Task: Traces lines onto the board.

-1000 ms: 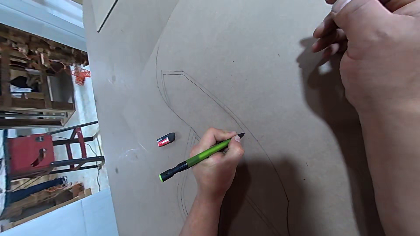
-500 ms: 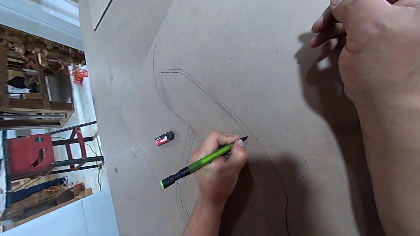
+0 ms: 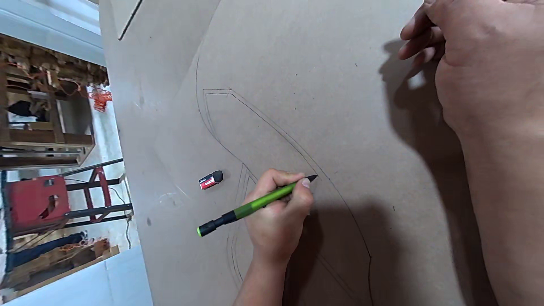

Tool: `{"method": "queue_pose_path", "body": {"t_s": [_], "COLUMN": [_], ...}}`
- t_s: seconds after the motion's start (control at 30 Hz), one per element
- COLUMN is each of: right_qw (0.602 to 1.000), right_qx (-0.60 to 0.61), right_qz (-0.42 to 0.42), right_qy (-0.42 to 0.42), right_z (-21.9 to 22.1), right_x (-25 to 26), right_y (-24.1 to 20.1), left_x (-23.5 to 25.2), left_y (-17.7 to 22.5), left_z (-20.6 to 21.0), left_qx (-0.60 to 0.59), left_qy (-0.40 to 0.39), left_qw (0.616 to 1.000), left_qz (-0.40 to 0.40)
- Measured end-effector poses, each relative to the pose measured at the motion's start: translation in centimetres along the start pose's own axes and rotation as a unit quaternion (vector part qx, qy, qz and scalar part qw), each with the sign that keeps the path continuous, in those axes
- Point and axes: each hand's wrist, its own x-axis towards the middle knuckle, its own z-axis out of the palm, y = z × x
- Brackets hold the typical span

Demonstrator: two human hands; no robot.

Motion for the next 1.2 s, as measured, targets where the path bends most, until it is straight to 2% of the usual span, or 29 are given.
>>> {"method": "queue_pose_path", "body": {"t_s": [0.17,0.27,0.33,0.37,0.43,0.5,0.57,0.67,0.8,0.9,1.0,1.1,1.2], "right_qw": [1.0,1.0,1.0,1.0,1.0,1.0,1.0,1.0,0.999,1.0,1.0,0.999,1.0], "right_qx": [-0.002,0.003,-0.005,-0.01,-0.006,0.002,0.002,-0.003,0.003,0.006,0.001,0.0,0.001], "right_qz": [0.004,0.006,0.009,0.015,0.021,0.021,0.022,0.026,0.037,0.03,0.031,0.034,0.03], "right_qy": [-0.006,-0.005,0.002,0.003,-0.004,-0.01,-0.009,-0.009,-0.011,-0.007,-0.007,-0.007,-0.005], "right_z": [-0.2,-0.1,-0.1,-0.1,-0.1,-0.1,-0.3,-0.3,-0.4,-0.3,-0.4,-0.5,-0.3], "right_x": [0.0,-0.1,0.0,0.0,0.0,0.0,-0.1,-0.3,-0.4,-0.3,-0.3,-0.3,-0.3], "right_y": [0.1,0.0,-0.1,-0.2,-0.3,-0.6,-0.8,-1.1,-1.1,-1.1,-1.2,-1.2,-1.1], "left_x": [0.9,1.3,2.8,3.8,5.1,5.3,4.3,1.6,0.0,-0.3,-0.1,0.6,1.7], "left_y": [-0.1,0.3,0.7,0.8,-0.1,-1.9,-4.4,-7.7,-8.1,-7.6,-5.1,-0.6,1.5], "left_z": [0.6,-0.1,-1.8,-2.9,-5.8,-9.6,-13.0,-14.6,-15.4,-14.9,-11.2,-5.7,-2.9], "left_qx": [-0.01,-0.021,0.029,0.09,0.252,0.388,0.459,0.487,0.429,0.393,0.31,0.263,0.307], "left_qy": [0.046,0.029,-0.005,-0.004,0.059,0.116,0.061,0.036,0.029,0.047,0.071,-0.014,-0.127], "left_qw": [0.999,0.999,0.997,0.993,0.966,0.913,0.886,0.87,0.893,0.897,0.922,0.953,0.941], "left_qz": [0.011,-0.031,-0.071,-0.072,-0.016,0.055,0.041,0.07,0.13,0.197,0.221,0.151,0.071]}}
